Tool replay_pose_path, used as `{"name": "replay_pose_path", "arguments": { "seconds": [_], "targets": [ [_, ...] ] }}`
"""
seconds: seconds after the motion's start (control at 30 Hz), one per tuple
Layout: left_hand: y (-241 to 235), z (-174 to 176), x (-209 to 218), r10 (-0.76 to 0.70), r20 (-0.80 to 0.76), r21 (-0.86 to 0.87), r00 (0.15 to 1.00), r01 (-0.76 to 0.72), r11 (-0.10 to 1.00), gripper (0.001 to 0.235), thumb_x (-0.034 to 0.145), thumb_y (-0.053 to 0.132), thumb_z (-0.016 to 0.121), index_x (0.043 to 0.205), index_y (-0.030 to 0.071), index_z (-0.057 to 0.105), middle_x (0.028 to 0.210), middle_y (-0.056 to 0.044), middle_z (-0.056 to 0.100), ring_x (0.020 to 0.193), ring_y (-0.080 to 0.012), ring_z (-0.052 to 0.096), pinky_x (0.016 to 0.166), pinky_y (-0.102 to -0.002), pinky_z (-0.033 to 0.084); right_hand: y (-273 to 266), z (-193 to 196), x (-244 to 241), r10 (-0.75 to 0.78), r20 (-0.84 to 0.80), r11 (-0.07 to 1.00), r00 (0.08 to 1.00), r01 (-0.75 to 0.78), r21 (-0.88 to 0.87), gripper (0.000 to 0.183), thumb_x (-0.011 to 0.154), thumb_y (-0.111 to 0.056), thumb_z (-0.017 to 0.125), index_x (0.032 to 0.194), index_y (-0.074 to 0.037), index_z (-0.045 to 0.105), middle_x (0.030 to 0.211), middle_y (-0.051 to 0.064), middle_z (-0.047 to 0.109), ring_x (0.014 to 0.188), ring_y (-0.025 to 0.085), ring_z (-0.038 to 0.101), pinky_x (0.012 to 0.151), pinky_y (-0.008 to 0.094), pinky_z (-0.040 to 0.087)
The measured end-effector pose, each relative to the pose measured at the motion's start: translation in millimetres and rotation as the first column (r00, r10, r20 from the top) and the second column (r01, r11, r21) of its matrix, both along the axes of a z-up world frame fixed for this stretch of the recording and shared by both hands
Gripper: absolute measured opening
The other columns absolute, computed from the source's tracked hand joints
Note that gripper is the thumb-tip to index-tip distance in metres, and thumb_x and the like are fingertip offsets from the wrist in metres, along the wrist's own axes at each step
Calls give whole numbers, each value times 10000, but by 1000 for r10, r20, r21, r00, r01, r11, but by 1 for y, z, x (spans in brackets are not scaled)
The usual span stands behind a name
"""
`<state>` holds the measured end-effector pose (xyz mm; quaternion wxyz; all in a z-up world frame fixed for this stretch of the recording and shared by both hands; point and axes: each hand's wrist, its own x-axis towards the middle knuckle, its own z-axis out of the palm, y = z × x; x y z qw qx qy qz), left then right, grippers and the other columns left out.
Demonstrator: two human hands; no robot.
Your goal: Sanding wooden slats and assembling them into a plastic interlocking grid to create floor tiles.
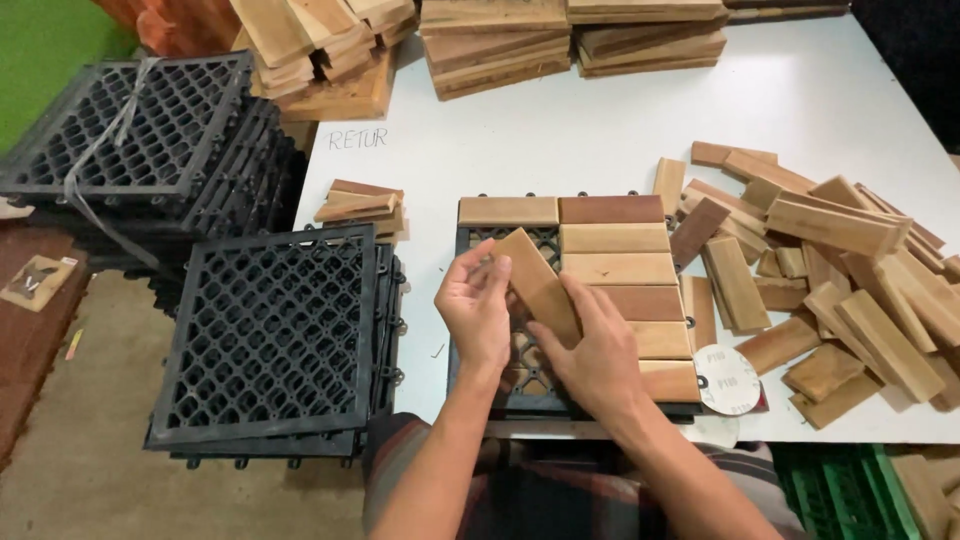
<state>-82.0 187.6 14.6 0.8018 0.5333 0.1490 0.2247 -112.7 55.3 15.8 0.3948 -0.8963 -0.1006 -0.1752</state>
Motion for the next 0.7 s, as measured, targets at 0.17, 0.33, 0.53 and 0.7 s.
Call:
{"name": "replay_pose_path", "arguments": {
  "seconds": [0.17, 0.33, 0.53, 0.7],
  "targets": [
    [37, -7, 10, -86, 30, -195, 996, 90, 977, 142, 941, 89, 725, 1052, 13, 682, 867, -202, 760, 754, -264, 766, 696, -400, 669, -12, -10, 30, 13, 209, 999, 978, -20, 32, 649, 628, -292, 948, 1230, -168, 738, 1143, 2, 706, 1012, 204, 714, 832, 319, 609],
    [57, -3, 5, -187, 131, -224, 973, 213, 951, 227, 906, 65, 749, 1084, 4, 621, 886, -238, 762, 759, -282, 779, 686, -395, 684, -19, -24, 44, -64, 269, 954, 961, -20, 299, 679, 648, -175, 1001, 1247, -32, 714, 1123, 77, 699, 835, 206, 714, 660, 242, 612],
    [64, -9, 9, -223, 118, -63, 968, 232, 971, 418, 915, 37, 719, 1324, 2, 641, 945, -175, 771, 836, -240, 777, 754, -360, 686, -31, -25, 50, 173, 175, 693, 969, -246, 678, 812, 739, 144, 816, 1462, 10, 472, 1373, 183, 614, 1060, 265, 715, 834, 297, 640],
    [65, -19, 10, -234, 133, 77, 963, 225, 971, 446, 901, 13, 737, 1338, 22, 650, 929, -177, 756, 844, -247, 772, 768, -394, 690, -32, -24, 49, 156, 240, 687, 958, -280, 671, 794, 743, 154, 813, 1444, -14, 480, 1360, 190, 638, 1063, 279, 728, 864, 294, 632]
  ]
}}
